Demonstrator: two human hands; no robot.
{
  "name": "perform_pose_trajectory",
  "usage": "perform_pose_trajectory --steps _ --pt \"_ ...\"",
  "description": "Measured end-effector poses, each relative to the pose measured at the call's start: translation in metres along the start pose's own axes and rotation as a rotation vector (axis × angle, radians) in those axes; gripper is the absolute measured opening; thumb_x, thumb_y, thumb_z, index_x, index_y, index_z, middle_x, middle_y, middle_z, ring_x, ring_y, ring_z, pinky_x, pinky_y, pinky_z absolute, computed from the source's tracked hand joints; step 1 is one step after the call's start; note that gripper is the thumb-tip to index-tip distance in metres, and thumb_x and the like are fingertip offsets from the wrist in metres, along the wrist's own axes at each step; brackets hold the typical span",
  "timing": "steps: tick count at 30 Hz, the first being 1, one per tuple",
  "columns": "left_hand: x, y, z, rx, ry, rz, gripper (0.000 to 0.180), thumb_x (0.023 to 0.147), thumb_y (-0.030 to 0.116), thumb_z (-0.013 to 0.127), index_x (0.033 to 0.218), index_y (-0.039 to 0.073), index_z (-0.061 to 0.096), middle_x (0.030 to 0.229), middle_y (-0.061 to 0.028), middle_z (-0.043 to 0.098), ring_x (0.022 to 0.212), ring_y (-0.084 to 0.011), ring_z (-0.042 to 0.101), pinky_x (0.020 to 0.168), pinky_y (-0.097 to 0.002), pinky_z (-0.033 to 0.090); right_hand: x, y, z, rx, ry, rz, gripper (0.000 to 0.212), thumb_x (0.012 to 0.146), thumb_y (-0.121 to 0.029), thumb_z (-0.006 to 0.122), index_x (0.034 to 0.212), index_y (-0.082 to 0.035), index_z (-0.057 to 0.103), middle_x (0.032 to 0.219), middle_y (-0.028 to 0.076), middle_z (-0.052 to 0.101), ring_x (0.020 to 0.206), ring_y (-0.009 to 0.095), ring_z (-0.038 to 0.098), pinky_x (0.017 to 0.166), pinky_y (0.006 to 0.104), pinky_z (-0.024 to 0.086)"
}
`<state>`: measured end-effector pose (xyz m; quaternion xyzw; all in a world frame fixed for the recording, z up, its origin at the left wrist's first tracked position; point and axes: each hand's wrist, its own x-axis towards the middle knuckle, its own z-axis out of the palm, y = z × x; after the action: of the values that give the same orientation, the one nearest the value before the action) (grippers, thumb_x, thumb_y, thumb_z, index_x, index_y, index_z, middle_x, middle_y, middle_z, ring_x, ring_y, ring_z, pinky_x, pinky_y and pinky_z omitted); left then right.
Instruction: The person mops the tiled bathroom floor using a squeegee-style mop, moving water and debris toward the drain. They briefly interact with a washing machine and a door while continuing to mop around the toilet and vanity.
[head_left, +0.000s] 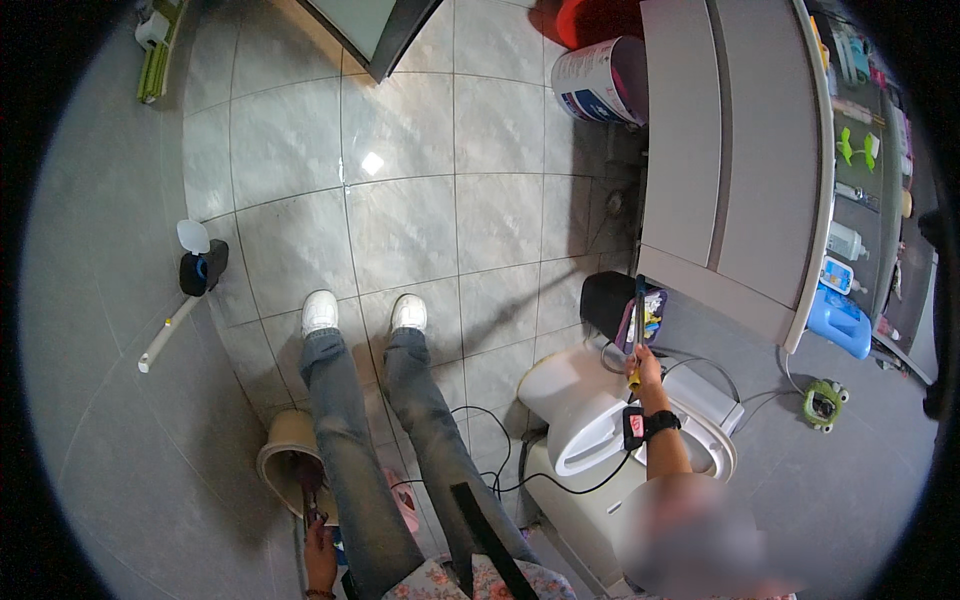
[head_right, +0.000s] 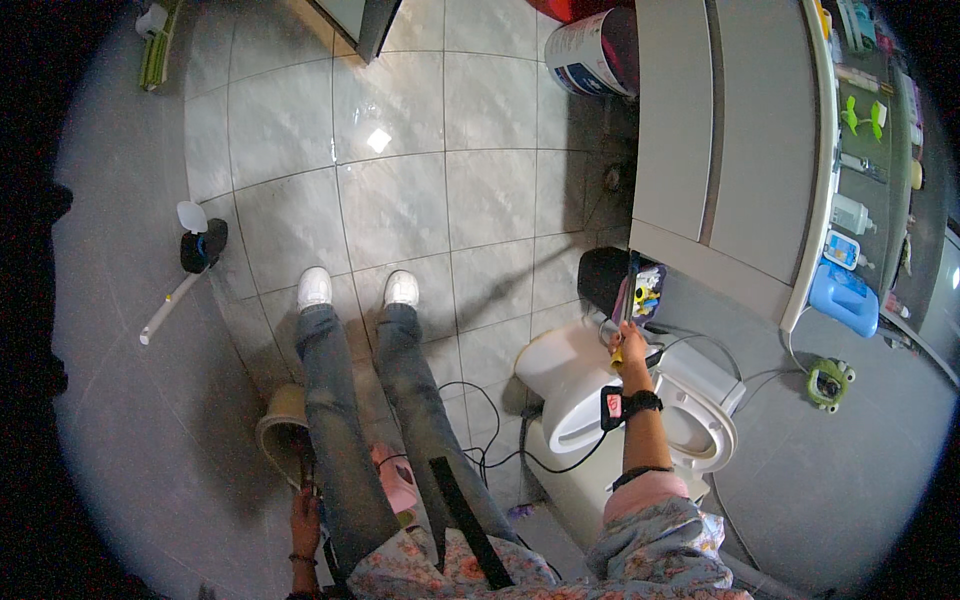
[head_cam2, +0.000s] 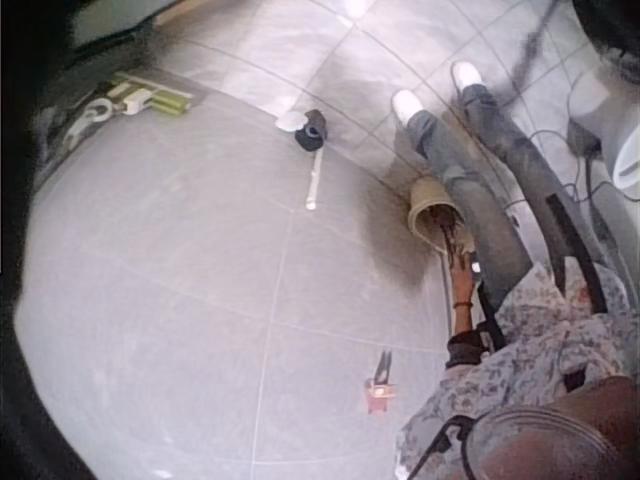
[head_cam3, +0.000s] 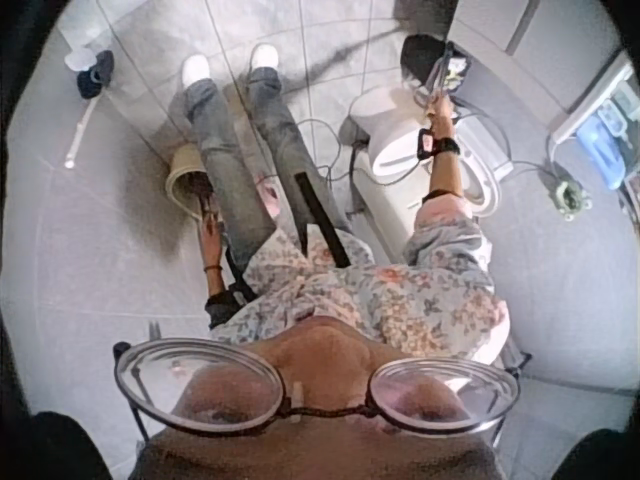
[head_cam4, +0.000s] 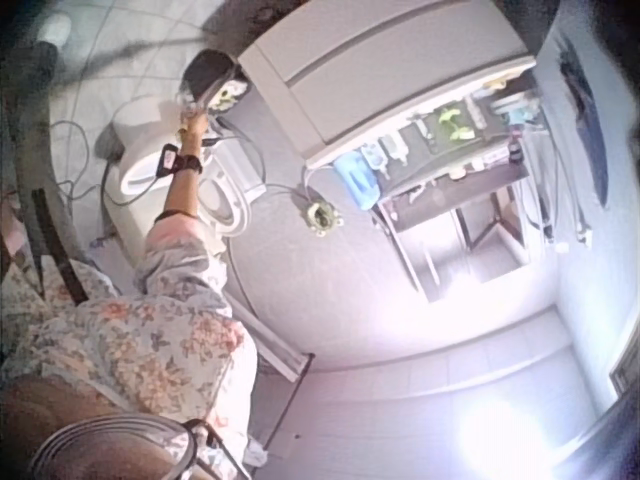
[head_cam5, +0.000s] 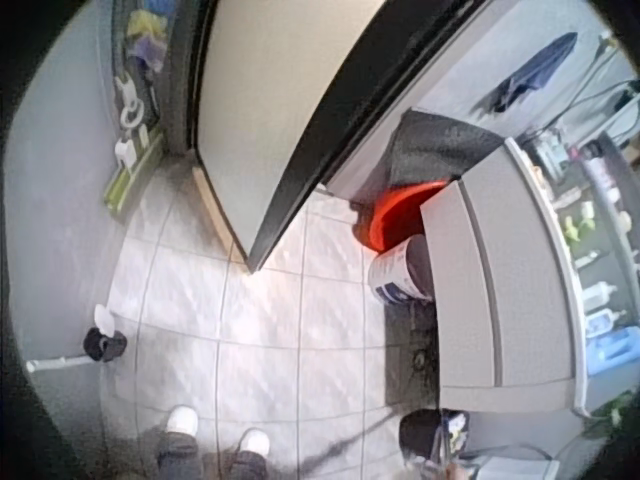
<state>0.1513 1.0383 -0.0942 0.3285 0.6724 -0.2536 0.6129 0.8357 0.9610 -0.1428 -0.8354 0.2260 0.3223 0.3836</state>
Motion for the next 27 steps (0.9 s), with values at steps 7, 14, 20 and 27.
perform_pose_trajectory --steps 7,14,20,27 --pt "0.011 -0.007 0.008 -0.101 0.039 -0.025 0.042 0.089 0.033 0.043 0.118 0.002 0.044 0.122 -0.0151 0.044 0.112 -0.0273 0.043 0.092 -0.0390 0.036 0.027 -0.016 0.020 0.043 -0.003 0.069 0.009 0.084 -0.016 0.047 0.087 -0.009 0.041 0.060 0.004 0.043 0.043 0.011 0.038 0.038 0.0244 0.034" --pt "0.015 -0.004 0.013 -0.120 -0.004 -0.096 0.042 0.088 0.032 0.044 0.119 0.003 0.044 0.121 -0.0139 0.045 0.111 -0.0274 0.044 0.092 -0.0398 0.035 0.028 -0.021 0.016 -0.071 -0.036 0.058 0.012 0.085 -0.017 0.045 0.092 -0.010 0.039 0.062 0.002 0.042 0.046 0.009 0.039 0.040 0.0219 0.034" --pt "0.018 -0.004 0.016 -0.140 -0.012 -0.024 0.039 0.089 0.029 0.043 0.117 0.003 0.045 0.120 -0.0130 0.046 0.110 -0.0273 0.044 0.093 -0.0392 0.035 0.031 -0.042 0.011 -0.048 -0.094 0.128 0.015 0.086 -0.023 0.047 0.092 -0.012 0.038 0.062 0.003 0.041 0.046 0.010 0.039 0.038 0.0219 0.033" --pt "0.018 0.000 0.014 -0.093 0.060 -0.034 0.034 0.088 0.018 0.045 0.118 0.003 0.043 0.103 -0.0141 0.055 0.094 -0.0239 0.053 0.079 -0.0331 0.042 0.024 -0.066 0.020 -0.070 -0.087 0.231 0.019 0.087 -0.023 0.045 0.080 -0.010 0.034 0.059 0.002 0.039 0.042 0.007 0.036 0.035 0.0188 0.031"
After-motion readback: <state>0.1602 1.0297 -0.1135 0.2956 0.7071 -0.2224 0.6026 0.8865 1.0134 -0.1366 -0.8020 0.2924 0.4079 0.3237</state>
